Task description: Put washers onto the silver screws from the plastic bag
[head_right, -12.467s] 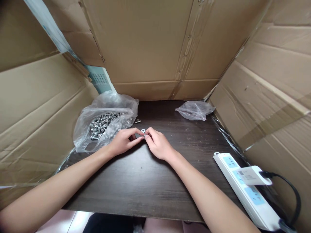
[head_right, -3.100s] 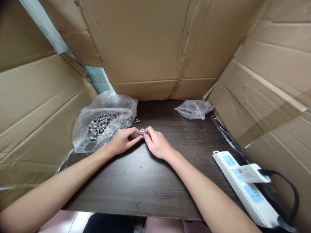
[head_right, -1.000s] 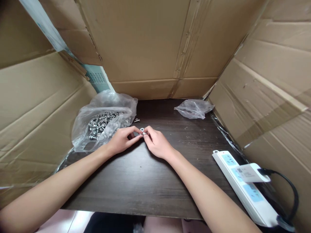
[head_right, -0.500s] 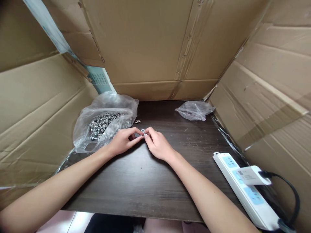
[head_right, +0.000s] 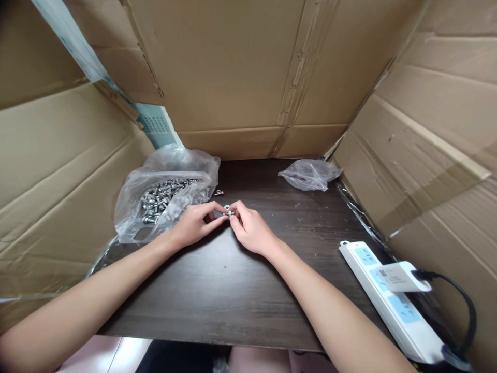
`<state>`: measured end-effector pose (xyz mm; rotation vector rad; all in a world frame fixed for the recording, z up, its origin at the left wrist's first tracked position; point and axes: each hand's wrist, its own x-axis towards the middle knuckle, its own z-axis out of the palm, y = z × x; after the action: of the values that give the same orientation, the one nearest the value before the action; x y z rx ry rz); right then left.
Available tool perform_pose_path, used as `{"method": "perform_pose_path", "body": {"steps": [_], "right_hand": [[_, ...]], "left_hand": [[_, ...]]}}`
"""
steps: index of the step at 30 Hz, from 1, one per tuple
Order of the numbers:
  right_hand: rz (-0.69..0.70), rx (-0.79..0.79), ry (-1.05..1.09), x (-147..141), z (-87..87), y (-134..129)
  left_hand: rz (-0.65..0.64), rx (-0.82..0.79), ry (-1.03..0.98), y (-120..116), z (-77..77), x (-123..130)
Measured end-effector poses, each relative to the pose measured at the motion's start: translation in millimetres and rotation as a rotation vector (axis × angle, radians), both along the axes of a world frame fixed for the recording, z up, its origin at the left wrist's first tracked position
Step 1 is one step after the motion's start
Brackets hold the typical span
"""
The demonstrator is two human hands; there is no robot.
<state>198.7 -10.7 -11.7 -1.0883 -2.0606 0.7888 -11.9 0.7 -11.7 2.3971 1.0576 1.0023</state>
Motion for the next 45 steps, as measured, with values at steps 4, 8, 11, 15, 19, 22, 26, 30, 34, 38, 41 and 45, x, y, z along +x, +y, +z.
{"method": "perform_pose_path", "body": {"steps": [4, 8, 11, 15, 19, 22, 26, 30, 34, 38, 41, 45], "right_hand": [[0.001, 0.008, 0.003, -0.2, -0.2, -0.1], [0.002, -0.007, 0.0, -0.6, -0.4, 0.7], [-0.002, 0.0, -0.003, -0.8, -0.7, 1.4], [-0.015, -0.008, -0.007, -0.6, -0.3, 1.1], [-0.008, -0.004, -0.004, -0.3, 0.2, 0.7], [-0.004, 0.006, -0.005, -0.5, 0.0, 0.8], [-0.006, -0.009, -0.002, -0.8, -0.2, 1.0], [0.0, -0.002, -0.001, -0.7, -0.1, 1.8], [-0.011, 0.006, -0.009, -0.7, 0.1, 2.0], [-0.022, -0.006, -0.008, -0.4, 0.9, 1.0], [-0.007, -0.005, -0.005, -0.2, 1.3, 0.5], [-0.005, -0.004, 0.004, -0.5, 1.5, 0.5]], "left_hand": [[-0.006, 0.002, 0.0, -0.7, 0.5, 0.1], [-0.005, 0.009, -0.002, -0.3, 0.3, 0.1], [-0.004, 0.015, -0.003, 0.0, 0.0, 0.0], [-0.008, 0.006, -0.007, -0.3, -0.4, -0.2], [-0.001, -0.004, 0.006, -0.5, -0.6, -0.2], [-0.003, 0.003, 0.009, -0.2, -0.4, 0.1], [-0.012, 0.0, 0.01, 0.0, -0.1, 0.4], [-0.007, 0.0, 0.006, 0.2, -0.6, 0.2], [-0.01, 0.003, 0.004, 0.4, -0.9, 0.2], [-0.005, 0.007, 0.001, 0.5, -0.3, 0.6], [-0.004, 0.008, 0.006, 0.3, 0.1, 0.9], [-0.007, 0.0, 0.011, 0.2, -0.2, 0.7]]}}
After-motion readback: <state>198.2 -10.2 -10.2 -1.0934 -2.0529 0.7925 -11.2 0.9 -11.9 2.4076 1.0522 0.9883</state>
